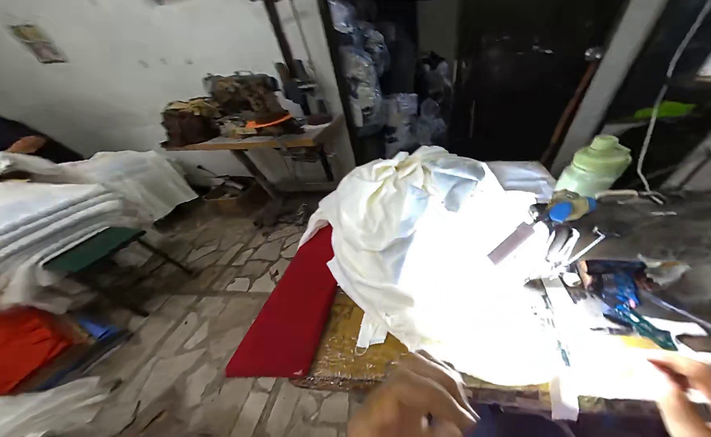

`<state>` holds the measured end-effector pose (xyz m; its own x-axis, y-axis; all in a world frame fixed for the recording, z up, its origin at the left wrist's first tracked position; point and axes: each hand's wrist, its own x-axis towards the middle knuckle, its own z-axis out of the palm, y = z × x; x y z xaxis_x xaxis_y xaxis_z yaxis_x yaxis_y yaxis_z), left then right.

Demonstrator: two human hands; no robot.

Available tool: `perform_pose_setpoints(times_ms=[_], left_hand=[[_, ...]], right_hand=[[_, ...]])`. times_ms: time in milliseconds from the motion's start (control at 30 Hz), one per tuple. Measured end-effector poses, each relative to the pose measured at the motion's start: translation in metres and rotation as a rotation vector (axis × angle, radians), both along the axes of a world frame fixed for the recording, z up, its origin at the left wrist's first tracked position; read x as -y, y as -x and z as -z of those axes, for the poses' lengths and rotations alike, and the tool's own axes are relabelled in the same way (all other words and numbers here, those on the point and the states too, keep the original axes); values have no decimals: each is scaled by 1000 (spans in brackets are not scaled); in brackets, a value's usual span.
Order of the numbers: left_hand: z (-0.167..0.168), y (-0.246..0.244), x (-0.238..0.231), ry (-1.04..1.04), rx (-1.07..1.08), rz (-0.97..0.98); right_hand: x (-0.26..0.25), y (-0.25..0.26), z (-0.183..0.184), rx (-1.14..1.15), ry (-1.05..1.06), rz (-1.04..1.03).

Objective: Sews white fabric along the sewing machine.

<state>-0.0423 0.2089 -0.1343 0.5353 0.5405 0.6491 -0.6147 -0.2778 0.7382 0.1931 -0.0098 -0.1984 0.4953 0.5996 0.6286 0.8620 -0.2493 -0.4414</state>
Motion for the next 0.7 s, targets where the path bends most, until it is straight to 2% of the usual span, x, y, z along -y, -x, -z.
perform_pose_setpoints(times_ms=[100,200,333,467,567,633,700], left_hand=[[28,0,-24,-20,-192,-161],[47,-12,-36,-139,-351,-211],[77,-51,-37,-390,-456,-211],[92,-95,-26,-665,-649,-227],[92,-120,-15,-841,-887,-141],[108,-129,-17,-906,-939,-108],[100,-140,-26,-770,-1402,140]], right_hand=[[-14,0,45,-92,129,58],[-24,4,77,-79,188,67],[-30,4,87,-59,189,40],[-24,-5,88,-68,146,5],[-13,-5,83,-119,126,-10],[-6,0,84,-152,113,-6],[-1,4,87,-175,111,-14]])
